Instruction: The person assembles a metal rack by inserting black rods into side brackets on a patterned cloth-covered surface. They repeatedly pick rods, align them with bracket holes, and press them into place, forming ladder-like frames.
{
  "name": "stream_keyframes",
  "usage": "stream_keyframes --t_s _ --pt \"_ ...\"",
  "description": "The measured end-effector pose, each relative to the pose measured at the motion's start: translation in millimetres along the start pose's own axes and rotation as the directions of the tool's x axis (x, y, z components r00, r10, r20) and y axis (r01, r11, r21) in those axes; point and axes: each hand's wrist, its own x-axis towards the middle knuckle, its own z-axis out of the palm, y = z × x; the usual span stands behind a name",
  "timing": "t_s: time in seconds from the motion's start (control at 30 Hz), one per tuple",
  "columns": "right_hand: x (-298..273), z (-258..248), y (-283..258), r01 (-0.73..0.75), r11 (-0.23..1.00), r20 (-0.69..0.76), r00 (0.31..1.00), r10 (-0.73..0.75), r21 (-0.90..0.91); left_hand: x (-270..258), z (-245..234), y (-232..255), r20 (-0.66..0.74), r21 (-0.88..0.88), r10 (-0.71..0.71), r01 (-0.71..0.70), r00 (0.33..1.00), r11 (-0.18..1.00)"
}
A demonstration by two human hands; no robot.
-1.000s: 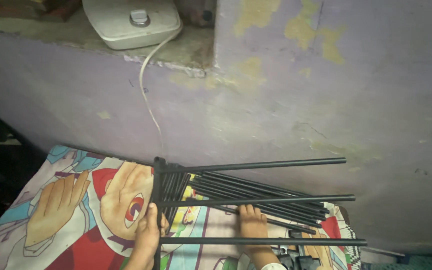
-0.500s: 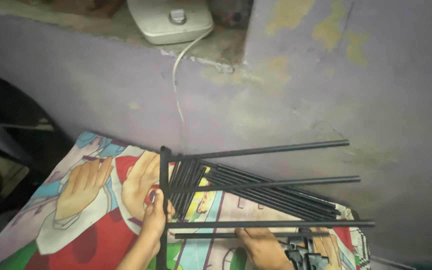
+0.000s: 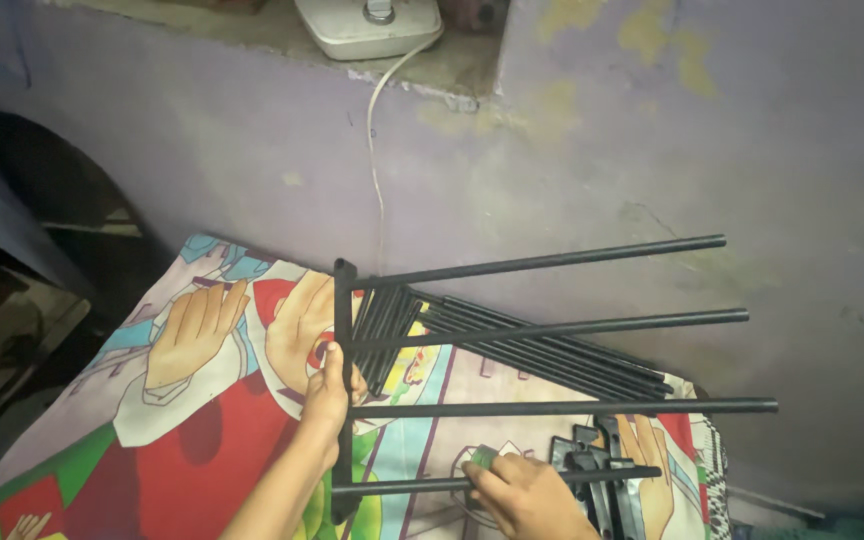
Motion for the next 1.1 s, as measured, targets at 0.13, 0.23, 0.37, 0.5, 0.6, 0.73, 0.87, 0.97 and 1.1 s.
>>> stream_keyframes --t_s 0.13,0.23,0.37,0.5,0.6,0.73,0.87,0.97,1.1 --pt "-5 -9 -7 -0.052 0.998 0.018 0.998 0.053 -0.042 -7 -1 4 -0.026 -0.011 0.0 0.0 1.0 1.0" --pt "-11 -10 -8 -0.048 0.997 0.006 0.999 0.048 -0.067 -12 -3 7 -0.031 -0.02 0.001 -0.001 1.0 1.0" --pt "-15 -10 -10 -0.033 0.996 -0.03 0.999 0.03 -0.083 -19 -3 14 -0.023 -0.03 0.034 -0.035 0.999 0.999" --pt "-16 -15 -17 -0.027 0.996 -0.039 0.999 0.024 -0.084 -23 -1 21 -0.028 -0.01 0.038 -0.038 0.999 0.999" --pt "-11 -22 -22 -0.019 0.993 -0.02 1.0 0.017 -0.121 -26 -1 21 -0.058 0.025 -0.034 0.035 0.998 0.999" --pt "-2 -35 -32 -0.027 0.988 0.018 0.999 0.03 -0.15 -25 2 22 -0.043 0.001 0.2 -0.2 0.979 0.98" --pt "13 -38 -46 0.022 0.983 0.022 1.0 -0.018 -0.184 -26 11 26 -0.115 -0.046 0.22 -0.226 0.969 0.973" --pt "23 -42 -59 -0.055 0.983 0.08 0.994 0.07 -0.173 -33 16 32 -0.151 0.074 0.209 -0.2 0.966 0.977" --pt "39 -51 -72 -0.148 0.987 0.153 0.976 0.157 -0.067 -39 19 38 -0.116 0.163 0.303 -0.283 0.946 0.945"
